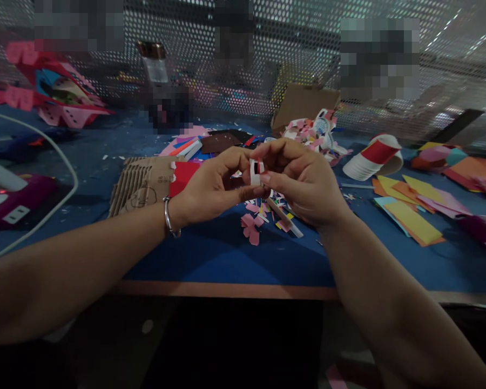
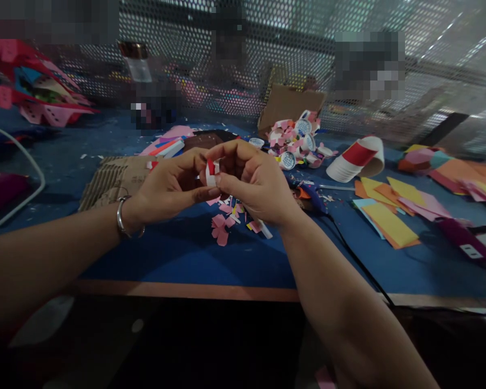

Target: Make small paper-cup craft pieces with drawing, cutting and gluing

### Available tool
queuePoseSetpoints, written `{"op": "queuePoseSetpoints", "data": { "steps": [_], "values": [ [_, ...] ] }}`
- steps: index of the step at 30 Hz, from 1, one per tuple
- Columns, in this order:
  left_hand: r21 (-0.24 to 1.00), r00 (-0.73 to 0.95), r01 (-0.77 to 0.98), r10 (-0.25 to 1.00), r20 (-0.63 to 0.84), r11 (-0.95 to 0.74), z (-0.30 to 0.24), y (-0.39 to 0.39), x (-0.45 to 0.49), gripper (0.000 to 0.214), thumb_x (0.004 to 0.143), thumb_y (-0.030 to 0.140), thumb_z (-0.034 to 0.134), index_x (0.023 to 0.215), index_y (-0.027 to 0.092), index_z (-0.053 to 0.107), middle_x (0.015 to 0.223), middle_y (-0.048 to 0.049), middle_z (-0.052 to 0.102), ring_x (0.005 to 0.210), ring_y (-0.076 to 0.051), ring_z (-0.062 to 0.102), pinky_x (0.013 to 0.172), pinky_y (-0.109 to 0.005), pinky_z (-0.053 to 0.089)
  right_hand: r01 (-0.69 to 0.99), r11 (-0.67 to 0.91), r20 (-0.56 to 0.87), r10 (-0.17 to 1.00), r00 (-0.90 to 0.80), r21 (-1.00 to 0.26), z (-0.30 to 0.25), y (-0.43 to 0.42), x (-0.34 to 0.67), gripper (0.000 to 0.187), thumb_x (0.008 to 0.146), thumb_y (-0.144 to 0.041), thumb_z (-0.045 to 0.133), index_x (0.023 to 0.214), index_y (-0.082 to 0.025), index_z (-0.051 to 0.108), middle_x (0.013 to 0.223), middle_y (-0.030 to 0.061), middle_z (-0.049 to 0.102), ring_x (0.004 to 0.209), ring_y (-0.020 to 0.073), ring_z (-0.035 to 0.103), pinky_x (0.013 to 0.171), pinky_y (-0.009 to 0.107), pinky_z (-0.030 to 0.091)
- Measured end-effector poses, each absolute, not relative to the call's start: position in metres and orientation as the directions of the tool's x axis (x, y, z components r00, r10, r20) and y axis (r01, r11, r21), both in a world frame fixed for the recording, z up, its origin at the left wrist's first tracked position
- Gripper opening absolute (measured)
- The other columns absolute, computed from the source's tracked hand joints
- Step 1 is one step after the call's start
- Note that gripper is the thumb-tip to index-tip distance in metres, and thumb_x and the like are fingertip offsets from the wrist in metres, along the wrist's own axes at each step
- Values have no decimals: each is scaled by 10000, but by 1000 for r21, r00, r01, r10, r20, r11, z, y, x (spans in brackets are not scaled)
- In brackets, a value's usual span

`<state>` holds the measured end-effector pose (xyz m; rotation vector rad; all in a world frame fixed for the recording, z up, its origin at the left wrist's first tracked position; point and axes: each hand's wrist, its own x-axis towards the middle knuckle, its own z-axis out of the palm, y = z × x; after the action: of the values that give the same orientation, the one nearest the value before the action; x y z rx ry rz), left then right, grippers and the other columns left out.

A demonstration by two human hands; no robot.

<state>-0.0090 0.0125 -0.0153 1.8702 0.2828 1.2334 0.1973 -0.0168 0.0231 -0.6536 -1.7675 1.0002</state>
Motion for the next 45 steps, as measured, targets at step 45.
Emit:
{"op": "queuePoseSetpoints", "data": {
  "steps": [45],
  "values": [
    [753,392,-245,648,653,-611,-11,20,-11,360,771,302,894,859,224,554,877,7,626,792,-132,594,687,-263,516,180,611,585,791,-179,-771,18,-3,206,438,848,-642,929,965,-246,784,897,2,757,796,153,674,726,303,554]
  ]
}}
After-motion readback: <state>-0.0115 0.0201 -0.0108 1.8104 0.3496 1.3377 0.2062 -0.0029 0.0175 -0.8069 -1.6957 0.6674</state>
